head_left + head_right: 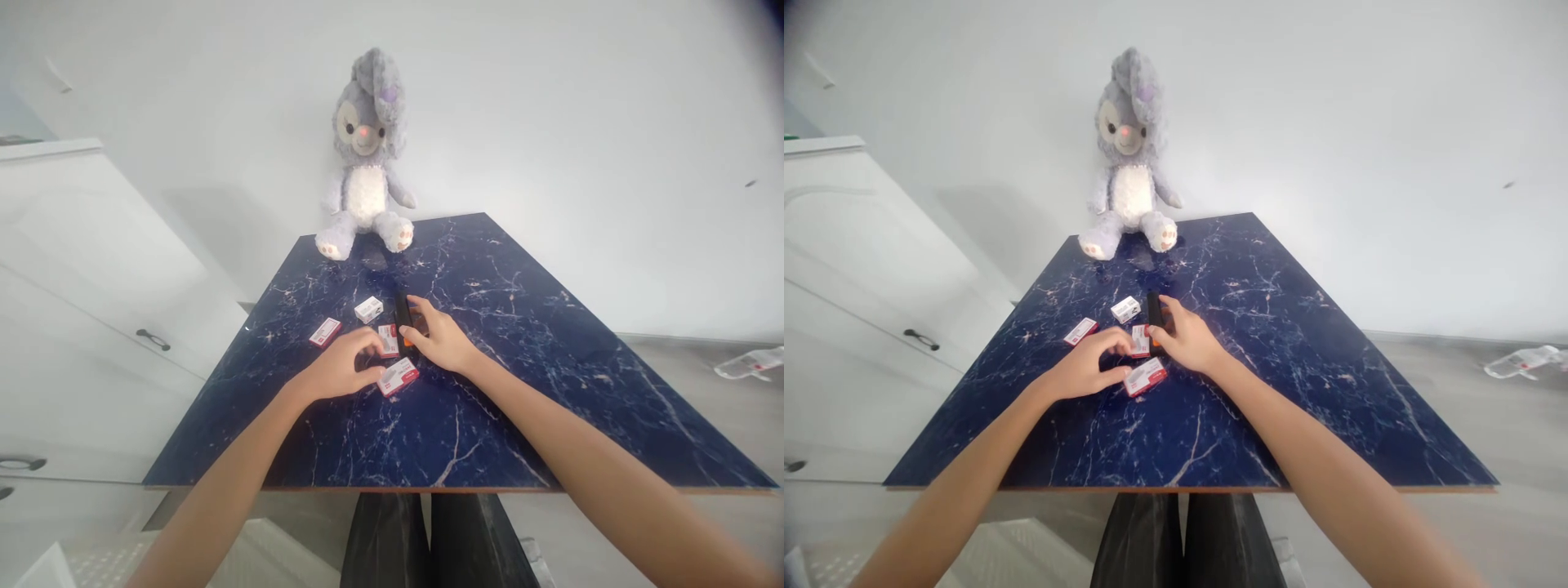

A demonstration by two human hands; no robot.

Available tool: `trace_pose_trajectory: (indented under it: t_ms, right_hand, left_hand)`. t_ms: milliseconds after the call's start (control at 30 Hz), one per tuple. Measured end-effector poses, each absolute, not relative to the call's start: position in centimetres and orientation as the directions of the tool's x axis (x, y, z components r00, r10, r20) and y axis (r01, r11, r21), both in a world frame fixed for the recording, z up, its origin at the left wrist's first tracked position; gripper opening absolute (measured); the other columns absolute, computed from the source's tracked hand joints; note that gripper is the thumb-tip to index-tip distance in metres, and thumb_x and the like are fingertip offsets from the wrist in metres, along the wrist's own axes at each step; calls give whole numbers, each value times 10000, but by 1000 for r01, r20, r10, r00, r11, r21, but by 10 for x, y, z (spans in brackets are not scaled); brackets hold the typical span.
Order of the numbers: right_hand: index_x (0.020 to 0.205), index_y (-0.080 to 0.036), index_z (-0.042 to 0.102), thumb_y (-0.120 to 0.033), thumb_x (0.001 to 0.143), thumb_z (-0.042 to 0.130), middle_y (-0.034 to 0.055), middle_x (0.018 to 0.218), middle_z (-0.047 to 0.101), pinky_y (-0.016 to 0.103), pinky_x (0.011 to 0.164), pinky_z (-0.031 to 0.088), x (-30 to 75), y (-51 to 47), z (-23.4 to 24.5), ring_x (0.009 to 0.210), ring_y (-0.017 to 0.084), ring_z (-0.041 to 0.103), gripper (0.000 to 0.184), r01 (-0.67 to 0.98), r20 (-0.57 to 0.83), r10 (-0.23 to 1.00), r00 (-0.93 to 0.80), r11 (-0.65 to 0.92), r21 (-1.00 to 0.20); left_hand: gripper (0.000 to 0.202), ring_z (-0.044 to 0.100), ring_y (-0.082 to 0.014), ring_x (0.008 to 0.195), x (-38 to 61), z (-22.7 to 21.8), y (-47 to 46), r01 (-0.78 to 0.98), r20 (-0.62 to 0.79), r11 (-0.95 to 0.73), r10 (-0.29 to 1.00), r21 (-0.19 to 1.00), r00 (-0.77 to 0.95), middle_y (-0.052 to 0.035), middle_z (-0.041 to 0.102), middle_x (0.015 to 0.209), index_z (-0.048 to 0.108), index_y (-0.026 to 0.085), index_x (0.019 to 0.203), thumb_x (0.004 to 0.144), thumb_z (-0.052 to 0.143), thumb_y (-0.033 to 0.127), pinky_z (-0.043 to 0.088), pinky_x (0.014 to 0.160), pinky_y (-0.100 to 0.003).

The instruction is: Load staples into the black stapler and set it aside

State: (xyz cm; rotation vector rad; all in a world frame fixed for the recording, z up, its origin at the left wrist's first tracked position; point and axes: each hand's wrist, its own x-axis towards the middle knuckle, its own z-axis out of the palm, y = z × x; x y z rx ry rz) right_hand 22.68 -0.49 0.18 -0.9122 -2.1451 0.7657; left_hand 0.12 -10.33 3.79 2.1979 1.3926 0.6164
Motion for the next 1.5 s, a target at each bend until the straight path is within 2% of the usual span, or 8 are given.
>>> trace_pose_trajectory:
  t_ms: [67,200,333,467,700,1033,1267,1500]
  right_hand:
    - [1445,-190,417,-355,922,598,130,1250,683,413,866,576,227,-4,2,943,246,720,578,379,352,771,-531,588,-715]
    - [1446,-195,420,-375,927,607,129,1248,685,409,840,583,228,-2,2,879,231,724,580,375,354,763,-541,596,-710]
    - [1452,-205,419,-362,934,603,123,1246,688,400,825,586,230,0,0,844,223,730,572,373,363,751,-552,611,-698]
    - [1454,-214,421,-355,935,603,112,1237,692,400,829,584,231,0,0,848,227,734,567,372,374,743,-555,624,-687]
    - [1449,-204,423,-371,936,603,109,1202,708,392,804,584,230,-2,4,794,214,730,569,374,354,751,-557,608,-700]
    - [1451,-205,428,-394,941,588,107,1243,690,379,807,577,231,-3,5,841,218,727,567,383,351,753,-557,607,-696]
    - [1445,-216,431,-381,932,605,105,1231,696,365,815,564,229,-4,7,862,215,725,565,392,335,775,-537,580,-714]
    - [1324,-242,523,-349,887,673,65,1150,721,339,753,568,230,-6,8,774,178,713,474,350,294,812,-505,504,-790]
  left_hand:
    - [279,670,-217,922,2,45,-109,620,-48,-325,861,714,507,-72,667,1116,647,232,1086,842,718,348,546,848,-395]
    - [520,689,-166,850,10,46,-115,491,-168,-216,763,844,624,-118,495,1452,626,278,1242,761,806,353,573,765,-353]
    - [776,659,-248,1017,29,32,-119,605,-39,-372,831,704,555,-104,440,1513,556,346,1395,687,857,446,562,861,-403]
    - [658,593,-291,1202,41,27,-121,609,93,-521,800,599,593,-70,581,1370,569,322,1373,767,807,419,466,1046,-439]
    - [342,625,-181,849,9,25,-95,700,424,-395,894,594,145,-82,614,1288,600,226,1035,789,788,371,516,742,-338]
    - [360,622,-111,712,12,2,-83,608,246,-330,944,722,219,-94,518,1420,615,234,1112,794,772,294,551,703,-322]
    - [636,628,-172,705,20,7,-78,744,228,-225,969,629,99,-28,688,981,560,256,1322,752,819,365,504,666,-312]
    - [719,562,-322,1155,17,2,-77,818,316,-320,931,478,180,-119,601,1364,479,236,1439,806,777,399,455,980,-474]
